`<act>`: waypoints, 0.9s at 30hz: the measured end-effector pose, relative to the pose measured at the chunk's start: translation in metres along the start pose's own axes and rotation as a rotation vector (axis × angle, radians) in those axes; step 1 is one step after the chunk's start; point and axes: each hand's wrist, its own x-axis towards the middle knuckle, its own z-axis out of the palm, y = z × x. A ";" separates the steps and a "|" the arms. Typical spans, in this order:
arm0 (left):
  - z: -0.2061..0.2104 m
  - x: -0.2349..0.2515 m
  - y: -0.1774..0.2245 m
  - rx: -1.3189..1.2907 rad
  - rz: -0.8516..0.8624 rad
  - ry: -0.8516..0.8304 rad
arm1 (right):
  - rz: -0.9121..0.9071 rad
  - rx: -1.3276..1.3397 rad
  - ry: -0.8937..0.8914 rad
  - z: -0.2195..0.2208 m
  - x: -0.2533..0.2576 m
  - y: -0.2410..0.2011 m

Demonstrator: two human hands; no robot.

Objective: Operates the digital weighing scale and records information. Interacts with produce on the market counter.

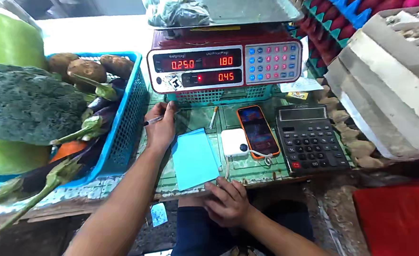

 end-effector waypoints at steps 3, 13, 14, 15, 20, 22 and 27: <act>0.001 0.001 0.000 -0.006 0.008 -0.037 | 0.119 0.081 0.060 0.005 0.003 -0.010; -0.008 -0.022 0.017 -0.077 0.263 -0.089 | 0.129 0.166 0.023 -0.004 0.006 -0.008; -0.007 -0.024 0.018 -0.081 0.258 -0.085 | 0.127 0.173 0.025 -0.003 0.005 -0.007; -0.005 -0.025 0.019 -0.081 0.242 -0.087 | 0.130 0.180 0.029 -0.003 0.005 -0.008; 0.003 -0.028 0.019 -0.116 0.224 -0.137 | 0.135 0.173 0.049 -0.002 0.007 -0.009; 0.006 -0.028 0.021 -0.131 0.238 -0.139 | 0.142 0.170 0.049 -0.003 0.007 -0.011; 0.005 -0.026 0.021 -0.117 0.253 -0.125 | 0.130 0.149 0.073 0.002 0.005 -0.010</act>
